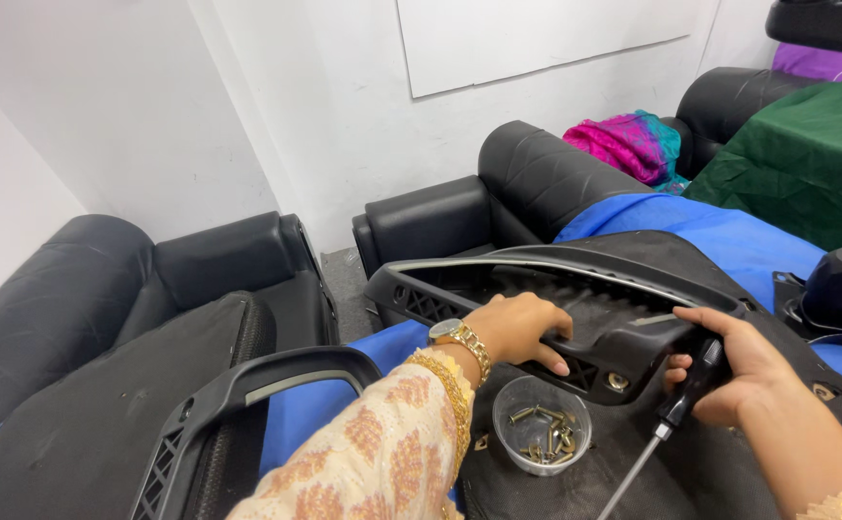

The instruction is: The person attaches black plastic armrests to a chair seat using a screwdriver and screws. They align each armrest, insert screws, and tighten them while the chair base with wheels remains nearby.

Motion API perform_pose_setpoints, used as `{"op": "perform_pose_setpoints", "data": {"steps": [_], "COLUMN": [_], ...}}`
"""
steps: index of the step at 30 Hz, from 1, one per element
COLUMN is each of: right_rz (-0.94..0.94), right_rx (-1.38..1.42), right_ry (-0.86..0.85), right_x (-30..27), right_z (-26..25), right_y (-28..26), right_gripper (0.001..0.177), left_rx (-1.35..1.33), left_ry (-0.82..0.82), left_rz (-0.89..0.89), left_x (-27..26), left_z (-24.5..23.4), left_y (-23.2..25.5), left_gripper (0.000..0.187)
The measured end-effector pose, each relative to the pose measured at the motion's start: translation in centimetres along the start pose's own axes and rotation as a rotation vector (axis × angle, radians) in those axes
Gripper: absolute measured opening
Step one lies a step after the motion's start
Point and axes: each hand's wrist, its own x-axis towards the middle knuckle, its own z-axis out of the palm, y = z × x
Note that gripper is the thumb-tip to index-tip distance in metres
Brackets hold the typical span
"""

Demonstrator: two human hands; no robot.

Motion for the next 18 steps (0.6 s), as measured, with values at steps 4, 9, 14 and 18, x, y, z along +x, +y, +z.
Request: {"op": "perform_pose_setpoints", "data": {"steps": [4,9,14,18], "right_rz": [-0.014,-0.052,-0.451,-0.823], "right_rx": [-0.062,-0.15,-0.398,-0.64], "right_ry": [0.008,0.019,0.308,0.21], "right_x": [1.2,2.9,2.7,-0.7], "right_z": [-0.9,-2.0,-1.9,0.8], "right_y": [-0.1,-0.9,-2.3,-4.0], "right_gripper": [0.031,0.038,0.052,0.084], "left_rx": [-0.012,-0.075,-0.138,-0.289], "left_ry": [0.006,0.052,0.034,0.283], "left_rz": [-0.084,-0.132,-0.165,-0.113], "left_x": [-0.2,0.9,1.5,-0.8], "left_z": [2.3,3.7,3.2,1.1], "left_y": [1.0,1.9,2.3,2.8], "left_gripper": [0.049,0.049,0.04,0.032]}}
